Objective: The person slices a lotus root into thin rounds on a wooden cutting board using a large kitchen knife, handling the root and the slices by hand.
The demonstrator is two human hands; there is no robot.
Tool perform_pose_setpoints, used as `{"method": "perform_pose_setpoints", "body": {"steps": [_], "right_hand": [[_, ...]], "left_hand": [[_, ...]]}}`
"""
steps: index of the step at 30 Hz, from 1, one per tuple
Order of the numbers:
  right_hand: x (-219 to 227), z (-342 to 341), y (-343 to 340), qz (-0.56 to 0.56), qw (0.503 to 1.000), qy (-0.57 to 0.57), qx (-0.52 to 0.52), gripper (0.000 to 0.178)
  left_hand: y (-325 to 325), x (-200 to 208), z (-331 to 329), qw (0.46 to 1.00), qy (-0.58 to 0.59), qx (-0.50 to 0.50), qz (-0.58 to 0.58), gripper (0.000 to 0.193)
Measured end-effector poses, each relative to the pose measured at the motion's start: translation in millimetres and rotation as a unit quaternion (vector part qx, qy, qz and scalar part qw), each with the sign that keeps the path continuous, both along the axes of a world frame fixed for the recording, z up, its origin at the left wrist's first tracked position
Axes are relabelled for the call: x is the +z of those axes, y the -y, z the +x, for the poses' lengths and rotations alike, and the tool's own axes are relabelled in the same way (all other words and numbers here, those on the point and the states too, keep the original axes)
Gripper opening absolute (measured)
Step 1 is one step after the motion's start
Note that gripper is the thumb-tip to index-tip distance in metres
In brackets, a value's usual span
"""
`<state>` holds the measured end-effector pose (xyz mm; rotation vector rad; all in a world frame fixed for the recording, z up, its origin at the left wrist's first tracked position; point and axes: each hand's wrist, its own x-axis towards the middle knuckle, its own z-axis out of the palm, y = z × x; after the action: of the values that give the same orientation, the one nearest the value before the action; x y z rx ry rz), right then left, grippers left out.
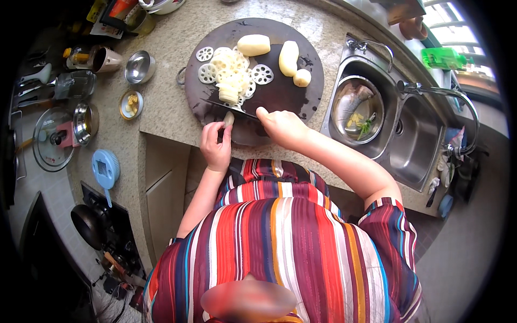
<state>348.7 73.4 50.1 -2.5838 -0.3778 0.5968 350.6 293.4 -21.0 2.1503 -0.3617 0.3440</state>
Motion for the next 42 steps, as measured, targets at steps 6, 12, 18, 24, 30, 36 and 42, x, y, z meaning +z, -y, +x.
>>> {"method": "perform_pose_setpoints", "body": {"steps": [6,12,18,24,30,36,42], "right_hand": [[4.3,-7.7,4.5,0.023,0.999,-0.025,-0.025,0.019],[1.4,-19.2,3.4,0.034,0.999,-0.017,-0.030,0.019],[7.1,-24.9,4.4,0.032,0.998,-0.031,-0.036,0.018],[19.1,-26.0,1.9,0.039,0.997,-0.052,-0.043,0.018],[18.4,-29.2,-0.4,0.043,0.997,-0.043,-0.050,0.018],[29.5,-30.4,1.1,0.049,0.997,-0.034,-0.048,0.018],[36.8,-31.2,3.4,0.017,0.998,-0.054,-0.032,0.018]], "left_hand": [[0.9,7.3,7.2,0.999,-0.042,-0.001,0.003,0.032],[0.4,1.1,9.0,0.984,-0.127,0.017,-0.123,0.034],[1.6,-10.2,11.2,0.983,-0.099,0.004,-0.157,0.034],[4.2,-9.4,10.2,0.969,-0.125,0.026,-0.212,0.029],[3.8,-6.9,9.7,0.979,-0.113,0.032,-0.164,0.027],[4.9,-21.3,8.6,0.940,-0.151,0.027,-0.304,0.028],[8.0,-24.9,7.8,0.935,-0.151,0.029,-0.319,0.030]]}}
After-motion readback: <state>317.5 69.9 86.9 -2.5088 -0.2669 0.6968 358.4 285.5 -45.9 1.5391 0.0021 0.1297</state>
